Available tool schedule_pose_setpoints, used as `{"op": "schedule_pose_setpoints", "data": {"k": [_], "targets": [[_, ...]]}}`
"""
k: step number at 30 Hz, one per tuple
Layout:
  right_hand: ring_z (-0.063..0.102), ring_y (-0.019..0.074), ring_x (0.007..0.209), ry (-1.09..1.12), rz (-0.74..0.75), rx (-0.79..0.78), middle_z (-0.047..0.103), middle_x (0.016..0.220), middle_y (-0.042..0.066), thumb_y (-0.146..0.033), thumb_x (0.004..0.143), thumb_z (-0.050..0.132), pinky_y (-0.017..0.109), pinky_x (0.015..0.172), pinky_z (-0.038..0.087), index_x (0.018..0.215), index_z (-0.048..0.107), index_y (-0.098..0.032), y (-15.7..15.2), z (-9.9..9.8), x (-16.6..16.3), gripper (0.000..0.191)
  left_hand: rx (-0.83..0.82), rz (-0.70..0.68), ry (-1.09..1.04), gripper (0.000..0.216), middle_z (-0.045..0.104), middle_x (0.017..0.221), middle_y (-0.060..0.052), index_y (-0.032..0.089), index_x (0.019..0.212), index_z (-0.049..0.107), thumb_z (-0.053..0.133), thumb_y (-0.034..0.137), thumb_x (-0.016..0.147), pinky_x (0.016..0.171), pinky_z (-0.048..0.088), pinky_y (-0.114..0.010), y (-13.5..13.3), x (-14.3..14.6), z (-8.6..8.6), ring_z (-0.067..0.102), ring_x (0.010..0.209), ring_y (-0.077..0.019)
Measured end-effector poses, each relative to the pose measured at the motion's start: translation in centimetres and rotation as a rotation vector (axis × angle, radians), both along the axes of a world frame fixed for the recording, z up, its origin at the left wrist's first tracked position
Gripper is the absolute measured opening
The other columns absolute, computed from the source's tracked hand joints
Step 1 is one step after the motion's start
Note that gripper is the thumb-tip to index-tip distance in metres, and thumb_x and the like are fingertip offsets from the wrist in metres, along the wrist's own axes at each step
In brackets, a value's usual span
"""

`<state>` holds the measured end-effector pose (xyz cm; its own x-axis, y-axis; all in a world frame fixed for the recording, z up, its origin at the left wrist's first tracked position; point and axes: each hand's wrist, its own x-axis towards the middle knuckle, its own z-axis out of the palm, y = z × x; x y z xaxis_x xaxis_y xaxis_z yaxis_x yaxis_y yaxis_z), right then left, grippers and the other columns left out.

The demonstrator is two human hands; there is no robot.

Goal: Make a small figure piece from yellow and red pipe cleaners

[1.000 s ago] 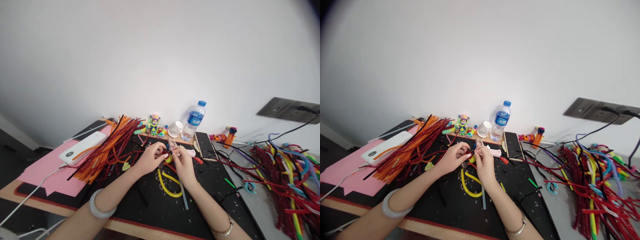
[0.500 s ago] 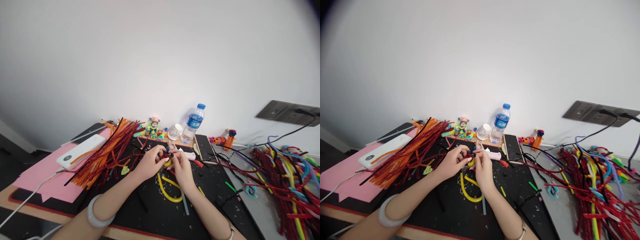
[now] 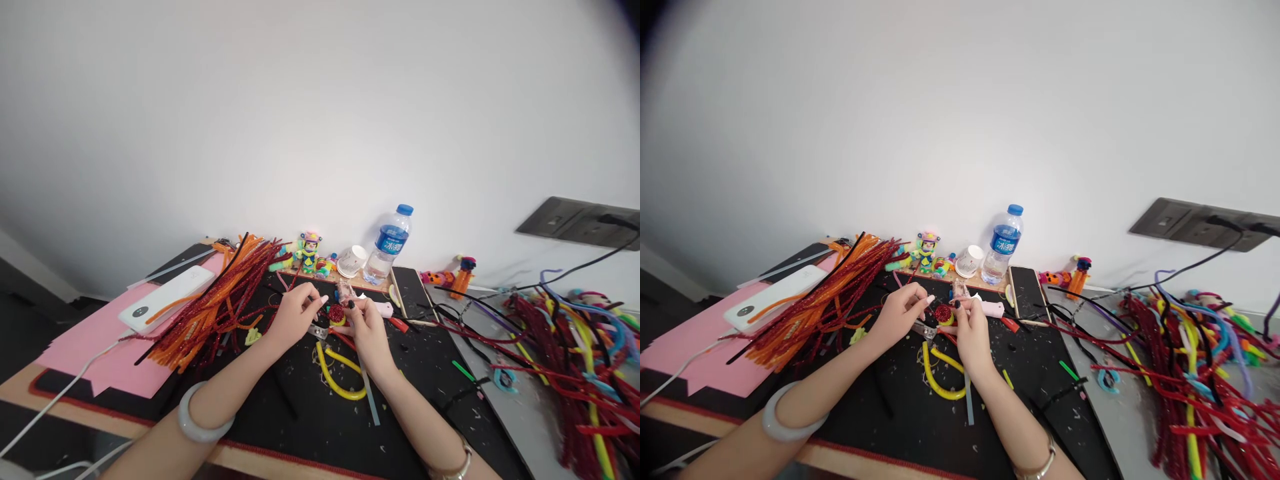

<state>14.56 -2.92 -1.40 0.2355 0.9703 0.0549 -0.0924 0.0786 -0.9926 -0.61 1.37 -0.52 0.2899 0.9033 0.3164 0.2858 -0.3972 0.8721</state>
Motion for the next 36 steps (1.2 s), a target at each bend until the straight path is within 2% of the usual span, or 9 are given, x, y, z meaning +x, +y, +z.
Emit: {"op": "schedule_pose_setpoints", "data": {"k": [10, 12, 16, 19, 24, 31, 36], "targets": [[0.050, 0.0140, 0.067, 0.098, 0.012, 0.006, 0.046, 0.075, -0.001, -0.044, 0.075, 0.059, 0.028, 0.049, 0.054, 0.074, 0.045, -0.022, 0.25, -0.17, 0.36, 0.027, 0.029, -0.017, 0.102, 0.047, 0.041, 0.043, 0.005, 0.016, 0.048, 0.036, 0.038, 0.042, 0.087, 0.051, 0.035, -0.021, 0.16, -0.23, -0.01, 0.043, 0.044, -0.0083], [0.048, 0.0137, 0.065, 0.114, 0.001, 0.003, 0.045, 0.071, -0.002, -0.044, 0.074, 0.060, 0.028, 0.049, 0.054, 0.074, 0.045, -0.022, 0.26, -0.06, 0.42, 0.026, 0.009, -0.008, 0.074, 0.044, 0.044, 0.045, 0.004, 0.016, 0.050, 0.042, 0.040, 0.041, 0.086, 0.051, 0.035, -0.021, 0.29, -0.26, -0.07, 0.046, 0.045, -0.0086], [0.048, 0.0135, 0.062, 0.165, -0.016, -0.002, 0.045, 0.068, -0.003, -0.043, 0.074, 0.061, 0.029, 0.050, 0.054, 0.074, 0.046, -0.023, 0.34, 0.22, 0.52, 0.025, -0.040, 0.027, 0.007, 0.023, 0.054, 0.055, 0.004, 0.016, 0.069, 0.055, 0.049, 0.034, 0.082, 0.051, 0.038, -0.020, 0.55, -0.21, -0.25, 0.052, 0.049, -0.0094], [0.050, 0.0138, 0.063, 0.193, -0.018, -0.006, 0.046, 0.067, -0.003, -0.042, 0.074, 0.061, 0.028, 0.050, 0.053, 0.074, 0.045, -0.023, 0.37, 0.40, 0.56, 0.024, -0.048, 0.062, -0.026, 0.017, 0.058, 0.063, 0.001, 0.015, 0.068, 0.057, 0.058, 0.030, 0.075, 0.052, 0.040, -0.021, 0.74, -0.22, -0.53, 0.054, 0.052, -0.0105], [0.046, 0.0116, 0.057, 0.215, -0.011, -0.009, 0.042, 0.064, -0.005, -0.042, 0.073, 0.062, 0.028, 0.050, 0.052, 0.073, 0.044, -0.023, 0.28, 0.56, 0.62, 0.026, 0.062, 0.098, -0.039, 0.026, 0.055, 0.064, 0.000, 0.015, 0.053, 0.050, 0.063, 0.029, 0.071, 0.055, 0.039, -0.021, 0.91, -0.35, -0.86, 0.051, 0.058, -0.0104], [0.040, 0.0091, 0.053, 0.271, 0.005, -0.004, 0.039, 0.061, -0.006, -0.041, 0.071, 0.065, 0.026, 0.050, 0.052, 0.070, 0.044, -0.022, 0.33, 0.51, 0.66, 0.028, -0.101, 0.027, -0.112, 0.031, 0.052, 0.059, 0.004, 0.016, 0.059, 0.044, 0.055, 0.039, 0.077, 0.047, 0.037, -0.019, 0.76, -0.31, -0.65, 0.050, 0.045, -0.0076], [0.039, 0.0077, 0.051, 0.337, 0.017, -0.014, 0.039, 0.057, -0.007, -0.038, 0.069, 0.068, 0.025, 0.051, 0.053, 0.068, 0.044, -0.021, 0.42, 0.55, 0.63, 0.030, -0.108, -0.019, -0.056, 0.040, 0.045, 0.044, 0.005, 0.016, 0.053, 0.044, 0.047, 0.044, 0.082, 0.047, 0.036, -0.019, 0.33, -0.42, -0.22, 0.047, 0.043, -0.0084]]}}
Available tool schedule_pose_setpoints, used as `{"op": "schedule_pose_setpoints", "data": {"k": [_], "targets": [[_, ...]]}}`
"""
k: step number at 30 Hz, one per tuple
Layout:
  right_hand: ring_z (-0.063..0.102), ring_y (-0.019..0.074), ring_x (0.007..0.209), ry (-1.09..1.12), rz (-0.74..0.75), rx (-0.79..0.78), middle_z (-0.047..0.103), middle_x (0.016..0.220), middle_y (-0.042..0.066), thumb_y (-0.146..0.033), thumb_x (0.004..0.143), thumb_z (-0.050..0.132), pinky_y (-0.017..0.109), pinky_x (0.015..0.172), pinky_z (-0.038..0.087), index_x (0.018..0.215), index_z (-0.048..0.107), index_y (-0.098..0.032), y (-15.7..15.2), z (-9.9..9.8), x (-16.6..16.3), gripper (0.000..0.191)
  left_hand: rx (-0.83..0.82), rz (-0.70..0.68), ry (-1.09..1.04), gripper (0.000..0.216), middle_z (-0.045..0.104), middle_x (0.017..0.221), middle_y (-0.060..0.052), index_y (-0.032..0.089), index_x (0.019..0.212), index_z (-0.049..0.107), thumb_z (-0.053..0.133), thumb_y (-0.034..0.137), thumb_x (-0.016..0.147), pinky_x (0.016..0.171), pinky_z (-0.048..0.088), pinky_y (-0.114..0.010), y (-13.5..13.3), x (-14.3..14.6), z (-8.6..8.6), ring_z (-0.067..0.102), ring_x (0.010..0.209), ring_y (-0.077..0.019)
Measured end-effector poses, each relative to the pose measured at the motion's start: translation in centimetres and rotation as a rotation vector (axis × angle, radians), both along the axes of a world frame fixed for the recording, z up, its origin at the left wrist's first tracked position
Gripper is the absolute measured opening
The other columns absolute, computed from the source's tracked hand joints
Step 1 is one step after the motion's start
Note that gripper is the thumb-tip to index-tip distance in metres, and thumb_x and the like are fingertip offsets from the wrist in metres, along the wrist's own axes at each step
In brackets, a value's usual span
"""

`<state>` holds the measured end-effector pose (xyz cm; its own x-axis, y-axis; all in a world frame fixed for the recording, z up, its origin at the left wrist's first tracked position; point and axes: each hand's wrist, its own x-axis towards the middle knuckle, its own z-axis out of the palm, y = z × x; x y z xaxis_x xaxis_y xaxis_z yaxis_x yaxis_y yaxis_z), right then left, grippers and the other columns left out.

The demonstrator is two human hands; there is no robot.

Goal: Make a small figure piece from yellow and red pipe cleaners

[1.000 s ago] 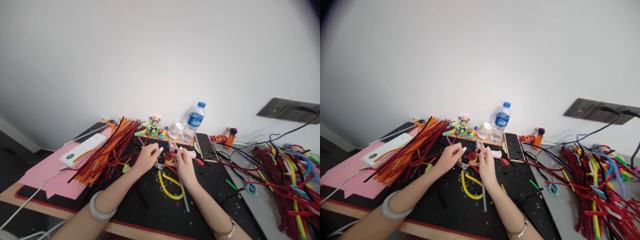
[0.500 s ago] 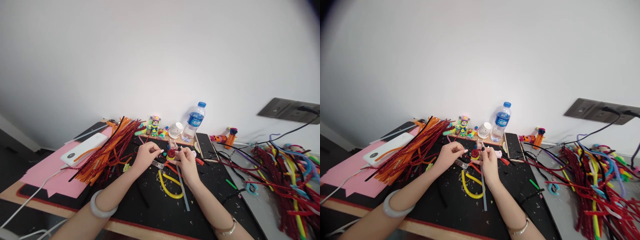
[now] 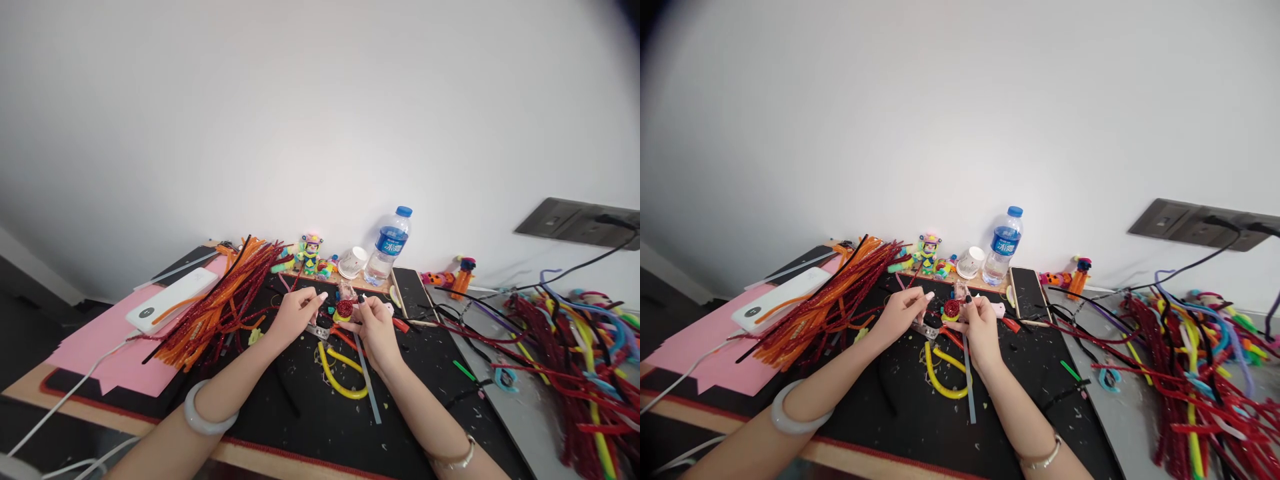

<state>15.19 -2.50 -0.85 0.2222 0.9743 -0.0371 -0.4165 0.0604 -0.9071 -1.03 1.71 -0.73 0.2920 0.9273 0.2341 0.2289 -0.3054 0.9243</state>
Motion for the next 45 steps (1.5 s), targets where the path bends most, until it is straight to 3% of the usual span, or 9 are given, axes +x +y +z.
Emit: {"op": "schedule_pose_setpoints", "data": {"k": [5, 8, 11, 16, 25, 31, 36, 41, 45], "targets": [[0.045, 0.0071, 0.049, 0.104, 0.031, -0.029, 0.044, 0.055, -0.008, -0.036, 0.062, 0.073, 0.028, 0.053, 0.057, 0.066, 0.042, -0.021, 0.1, 0.3, 0.3, 0.035, -0.013, 0.011, -0.020, 0.046, 0.051, 0.047, 0.002, 0.014, 0.050, 0.048, 0.041, 0.044, 0.085, 0.050, 0.039, -0.020, 0.3, 0.0, -0.3, 0.048, 0.043, -0.0081], [0.050, 0.0076, 0.049, 0.162, 0.030, -0.058, 0.049, 0.054, -0.008, -0.032, 0.060, 0.076, 0.028, 0.053, 0.058, 0.067, 0.041, -0.021, 0.3, 0.2, 0.6, 0.037, -0.062, 0.039, -0.097, 0.028, 0.064, 0.078, -0.002, 0.015, 0.084, 0.059, 0.044, 0.039, 0.084, 0.053, 0.045, -0.022, 0.6, 0.0, -0.6, 0.057, 0.052, -0.0096], [0.055, 0.0091, 0.051, 0.194, 0.018, -0.085, 0.057, 0.059, -0.005, -0.030, 0.058, 0.077, 0.028, 0.053, 0.058, 0.066, 0.042, -0.021, 0.5, 0.1, 0.8, 0.037, -0.037, 0.033, -0.107, 0.032, 0.064, 0.097, -0.006, 0.018, 0.108, 0.055, 0.049, 0.035, 0.081, 0.062, 0.050, -0.025, 0.5, 0.3, -0.5, 0.063, 0.069, -0.0130], [0.061, 0.0128, 0.060, 0.159, 0.060, -0.078, 0.064, 0.070, -0.001, -0.035, 0.061, 0.075, 0.028, 0.053, 0.058, 0.065, 0.044, -0.021, 0.3, 0.1, 0.6, 0.035, 0.007, -0.139, -0.067, 0.042, 0.061, 0.100, -0.008, 0.018, 0.111, 0.054, 0.063, 0.031, 0.072, 0.071, 0.052, -0.028, -0.4, 1.0, -0.4, 0.061, 0.083, -0.0162], [0.052, 0.0089, 0.056, 0.131, 0.139, 0.002, 0.051, 0.060, -0.007, -0.037, 0.068, 0.070, 0.022, 0.049, 0.053, 0.067, 0.044, -0.020, -0.1, 0.1, 0.0, 0.032, 0.071, -0.206, -0.063, 0.051, 0.056, 0.106, -0.008, 0.019, 0.110, 0.055, 0.073, 0.028, 0.063, 0.077, 0.053, -0.031, -0.9, 1.1, -0.5, 0.059, 0.087, -0.0164], [0.044, 0.0065, 0.051, 0.019, 0.129, 0.052, 0.043, 0.062, -0.007, -0.038, 0.073, 0.066, 0.023, 0.049, 0.053, 0.071, 0.047, -0.020, -0.2, 0.0, -0.4, 0.026, 0.044, -0.212, -0.074, 0.056, 0.060, 0.106, -0.008, 0.019, 0.109, 0.056, 0.076, 0.024, 0.058, 0.084, 0.051, -0.036, -0.8, 1.0, -0.6, 0.061, 0.091, -0.0201], [0.049, 0.0082, 0.056, -0.093, 0.118, 0.072, 0.046, 0.069, -0.004, -0.040, 0.075, 0.062, 0.023, 0.048, 0.052, 0.074, 0.047, -0.020, -0.3, -0.2, -0.5, 0.025, 0.074, -0.283, -0.076, 0.063, 0.061, 0.110, -0.008, 0.020, 0.112, 0.054, 0.079, 0.025, 0.054, 0.090, 0.048, -0.037, -1.2, 1.1, -0.1, 0.058, 0.101, -0.0234], [0.053, 0.0109, 0.064, -0.159, 0.113, 0.072, 0.052, 0.076, -0.002, -0.041, 0.076, 0.060, 0.022, 0.050, 0.052, 0.074, 0.048, -0.021, -0.5, -0.2, -0.7, 0.024, -0.006, -0.264, -0.142, 0.040, 0.062, 0.110, -0.008, 0.019, 0.108, 0.055, 0.066, 0.018, 0.069, 0.087, 0.050, -0.034, -1.5, 1.5, -0.1, 0.059, 0.101, -0.0206], [0.054, 0.0118, 0.066, -0.159, 0.123, 0.092, 0.054, 0.086, 0.000, -0.040, 0.074, 0.062, 0.024, 0.051, 0.052, 0.075, 0.049, -0.021, -0.5, -0.1, -0.8, 0.023, -0.006, -0.222, -0.131, 0.037, 0.061, 0.108, -0.008, 0.019, 0.107, 0.055, 0.060, 0.013, 0.071, 0.083, 0.052, -0.031, -1.4, 1.5, -0.4, 0.060, 0.098, -0.0196]]}}
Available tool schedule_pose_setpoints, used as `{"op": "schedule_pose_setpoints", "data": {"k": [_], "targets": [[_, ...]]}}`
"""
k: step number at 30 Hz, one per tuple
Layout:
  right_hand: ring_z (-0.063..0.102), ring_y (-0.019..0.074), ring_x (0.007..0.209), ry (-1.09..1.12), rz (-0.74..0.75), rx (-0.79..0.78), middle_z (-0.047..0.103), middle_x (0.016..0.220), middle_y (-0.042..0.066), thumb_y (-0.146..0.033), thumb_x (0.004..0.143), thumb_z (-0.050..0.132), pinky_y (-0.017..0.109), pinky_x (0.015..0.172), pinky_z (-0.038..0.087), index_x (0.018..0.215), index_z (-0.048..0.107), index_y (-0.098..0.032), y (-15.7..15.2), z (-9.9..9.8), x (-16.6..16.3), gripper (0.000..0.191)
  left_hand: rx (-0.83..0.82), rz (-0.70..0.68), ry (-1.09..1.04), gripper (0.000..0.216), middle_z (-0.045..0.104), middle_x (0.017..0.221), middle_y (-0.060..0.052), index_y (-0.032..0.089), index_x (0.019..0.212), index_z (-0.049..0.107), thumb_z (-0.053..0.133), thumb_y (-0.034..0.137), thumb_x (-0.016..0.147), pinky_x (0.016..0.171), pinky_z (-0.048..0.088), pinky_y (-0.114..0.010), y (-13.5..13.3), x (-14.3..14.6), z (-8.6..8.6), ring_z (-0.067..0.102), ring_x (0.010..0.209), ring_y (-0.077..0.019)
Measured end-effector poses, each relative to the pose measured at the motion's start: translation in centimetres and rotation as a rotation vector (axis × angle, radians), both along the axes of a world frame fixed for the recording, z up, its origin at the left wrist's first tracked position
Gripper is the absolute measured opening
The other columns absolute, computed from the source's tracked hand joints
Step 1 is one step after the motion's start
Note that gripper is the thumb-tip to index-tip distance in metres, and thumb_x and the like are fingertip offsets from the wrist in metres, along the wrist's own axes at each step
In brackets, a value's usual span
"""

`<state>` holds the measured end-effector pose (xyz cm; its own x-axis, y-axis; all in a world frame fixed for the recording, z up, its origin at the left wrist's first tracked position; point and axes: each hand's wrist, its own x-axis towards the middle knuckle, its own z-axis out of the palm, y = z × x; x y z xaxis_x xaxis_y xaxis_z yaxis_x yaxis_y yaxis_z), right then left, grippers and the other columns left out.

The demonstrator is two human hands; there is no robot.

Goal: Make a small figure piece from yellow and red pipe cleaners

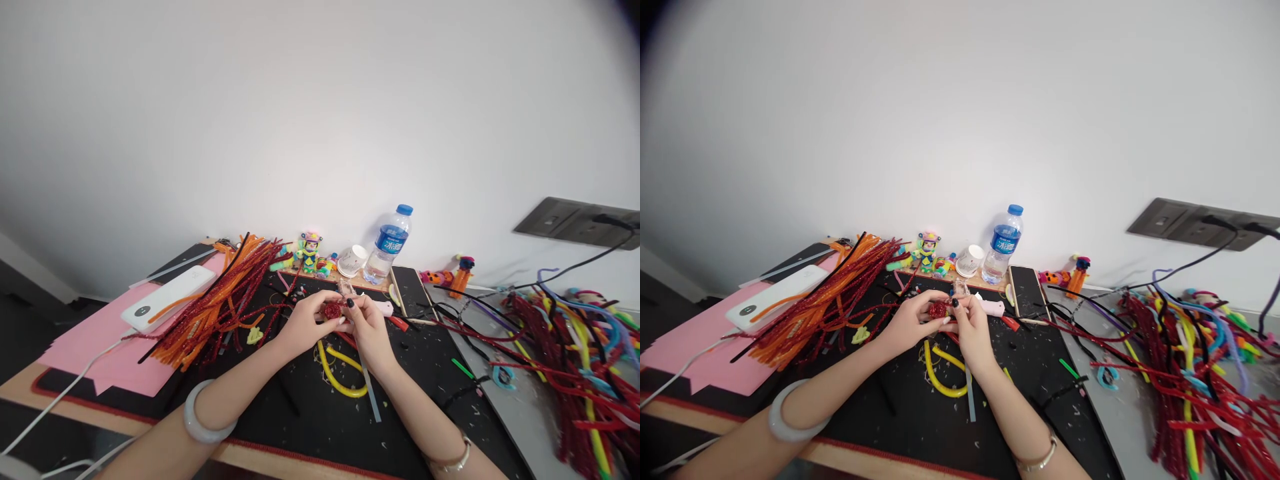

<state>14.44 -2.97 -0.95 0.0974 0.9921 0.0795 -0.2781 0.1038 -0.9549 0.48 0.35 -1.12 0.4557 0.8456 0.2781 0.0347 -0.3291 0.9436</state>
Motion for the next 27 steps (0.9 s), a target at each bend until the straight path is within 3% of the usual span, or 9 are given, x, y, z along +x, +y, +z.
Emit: {"op": "schedule_pose_setpoints", "data": {"k": [4, 8, 19, 27], "targets": [[0.055, 0.0143, 0.071, -0.110, -0.058, 0.054, 0.054, 0.096, 0.003, -0.040, 0.076, 0.060, 0.025, 0.052, 0.051, 0.074, 0.051, -0.021, 0.18, -0.01, 0.26, 0.022, -0.020, 0.035, -0.014, 0.032, 0.062, 0.106, -0.008, 0.017, 0.105, 0.055, 0.059, 0.018, 0.074, 0.081, 0.053, -0.031, 0.05, 0.00, -0.01, 0.063, 0.093, -0.0190], [0.049, 0.0104, 0.058, -0.195, -0.118, 0.096, 0.055, 0.093, 0.002, -0.039, 0.077, 0.059, 0.025, 0.052, 0.048, 0.073, 0.052, -0.020, 0.16, 0.07, 0.33, 0.020, -0.025, 0.056, -0.023, 0.031, 0.062, 0.105, -0.008, 0.017, 0.104, 0.056, 0.060, 0.020, 0.074, 0.078, 0.054, -0.030, 0.04, 0.03, 0.08, 0.064, 0.091, -0.0192], [0.041, 0.0049, 0.043, -0.272, -0.109, 0.100, 0.051, 0.088, 0.000, -0.034, 0.077, 0.059, 0.023, 0.044, 0.039, 0.067, 0.052, -0.018, -0.23, 0.61, -0.09, 0.020, -0.046, 0.134, -0.014, 0.035, 0.060, 0.098, -0.006, 0.019, 0.106, 0.052, 0.062, 0.021, 0.072, 0.071, 0.054, -0.028, 0.27, -0.03, 0.02, 0.064, 0.082, -0.0167], [0.052, 0.0129, 0.059, -0.345, -0.133, 0.126, 0.055, 0.072, -0.001, -0.033, 0.080, 0.057, 0.026, 0.058, 0.045, 0.073, 0.055, -0.019, -0.01, 0.06, 0.26, 0.016, -0.216, 0.070, -0.063, 0.043, 0.057, 0.105, -0.007, 0.018, 0.103, 0.052, 0.069, 0.015, 0.063, 0.074, 0.053, -0.029, 0.61, -0.18, -0.16, 0.064, 0.083, -0.0171]]}}
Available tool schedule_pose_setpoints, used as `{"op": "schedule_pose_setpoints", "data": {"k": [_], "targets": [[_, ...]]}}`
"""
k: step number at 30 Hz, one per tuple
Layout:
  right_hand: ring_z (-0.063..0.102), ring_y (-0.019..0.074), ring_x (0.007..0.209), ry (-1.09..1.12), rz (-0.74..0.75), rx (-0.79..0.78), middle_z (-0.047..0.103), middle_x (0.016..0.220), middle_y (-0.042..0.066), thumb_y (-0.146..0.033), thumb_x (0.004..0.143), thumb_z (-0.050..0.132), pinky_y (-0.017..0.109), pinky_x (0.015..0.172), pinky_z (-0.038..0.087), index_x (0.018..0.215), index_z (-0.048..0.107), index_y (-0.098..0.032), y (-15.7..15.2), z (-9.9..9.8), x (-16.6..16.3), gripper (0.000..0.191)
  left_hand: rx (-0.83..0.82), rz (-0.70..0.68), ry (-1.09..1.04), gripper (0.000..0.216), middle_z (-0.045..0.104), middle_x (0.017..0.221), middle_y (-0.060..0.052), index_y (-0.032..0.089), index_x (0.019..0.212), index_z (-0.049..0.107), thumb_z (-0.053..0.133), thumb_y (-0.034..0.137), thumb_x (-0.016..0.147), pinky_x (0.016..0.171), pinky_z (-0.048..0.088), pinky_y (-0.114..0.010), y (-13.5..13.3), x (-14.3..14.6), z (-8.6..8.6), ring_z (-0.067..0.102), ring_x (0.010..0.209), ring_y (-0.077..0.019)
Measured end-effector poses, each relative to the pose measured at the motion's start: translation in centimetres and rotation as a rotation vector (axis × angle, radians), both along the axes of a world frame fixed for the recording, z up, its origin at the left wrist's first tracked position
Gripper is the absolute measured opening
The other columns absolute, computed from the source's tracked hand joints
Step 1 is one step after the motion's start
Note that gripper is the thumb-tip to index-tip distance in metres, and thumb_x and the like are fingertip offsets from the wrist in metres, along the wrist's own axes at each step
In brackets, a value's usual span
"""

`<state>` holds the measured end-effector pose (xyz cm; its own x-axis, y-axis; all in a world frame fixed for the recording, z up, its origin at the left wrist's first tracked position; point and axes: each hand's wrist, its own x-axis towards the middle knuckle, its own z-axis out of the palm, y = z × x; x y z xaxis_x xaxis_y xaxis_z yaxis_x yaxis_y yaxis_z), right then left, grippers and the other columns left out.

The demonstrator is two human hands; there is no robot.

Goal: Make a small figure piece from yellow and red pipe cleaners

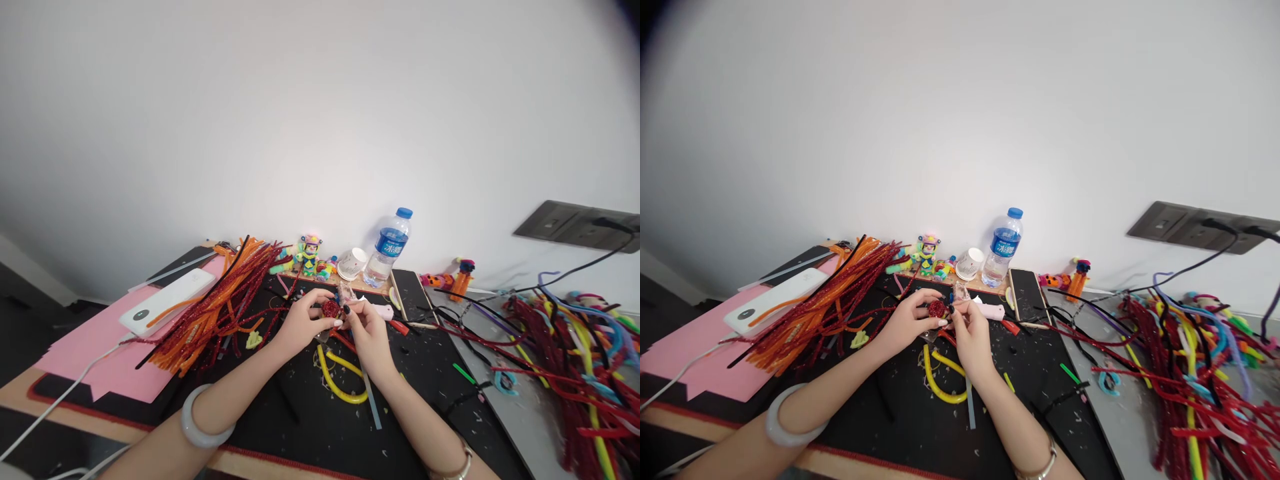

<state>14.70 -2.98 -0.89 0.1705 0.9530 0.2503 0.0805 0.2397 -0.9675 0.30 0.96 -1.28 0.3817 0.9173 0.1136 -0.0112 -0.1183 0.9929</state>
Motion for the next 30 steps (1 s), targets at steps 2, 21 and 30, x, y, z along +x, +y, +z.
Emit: {"op": "schedule_pose_setpoints", "data": {"k": [2, 21, 30], "targets": [[0.052, 0.0137, 0.061, 0.002, 0.000, -0.001, 0.055, 0.071, 0.000, -0.033, 0.080, 0.056, 0.026, 0.059, 0.046, 0.073, 0.055, -0.019, 0.1, 0.0, 0.1, 0.015, -0.017, -0.037, -0.033, 0.044, 0.056, 0.109, -0.008, 0.018, 0.103, 0.052, 0.069, 0.012, 0.063, 0.080, 0.051, -0.031, 0.0, 0.0, 0.1, 0.062, 0.091, -0.0183], [0.054, 0.0144, 0.060, 0.014, 0.000, 0.016, 0.055, 0.074, 0.001, -0.034, 0.081, 0.056, 0.030, 0.058, 0.050, 0.077, 0.051, -0.019, 0.0, -0.1, 0.4, 0.016, -0.099, -0.080, -0.131, 0.042, 0.049, 0.120, -0.009, 0.019, 0.107, 0.049, 0.067, 0.017, 0.069, 0.088, 0.046, -0.034, 0.0, -0.3, 0.7, 0.057, 0.101, -0.0194], [0.055, 0.0157, 0.068, -0.207, 0.004, 0.059, 0.058, 0.086, 0.005, -0.030, 0.083, 0.048, 0.029, 0.063, 0.048, 0.090, 0.053, -0.018, 0.5, -0.2, 1.4, 0.014, -0.188, -0.060, -0.191, 0.039, 0.050, 0.118, -0.007, 0.020, 0.104, 0.052, 0.069, 0.021, 0.068, 0.080, 0.052, -0.035, -0.1, -0.4, 0.9, 0.058, 0.097, -0.0204]]}}
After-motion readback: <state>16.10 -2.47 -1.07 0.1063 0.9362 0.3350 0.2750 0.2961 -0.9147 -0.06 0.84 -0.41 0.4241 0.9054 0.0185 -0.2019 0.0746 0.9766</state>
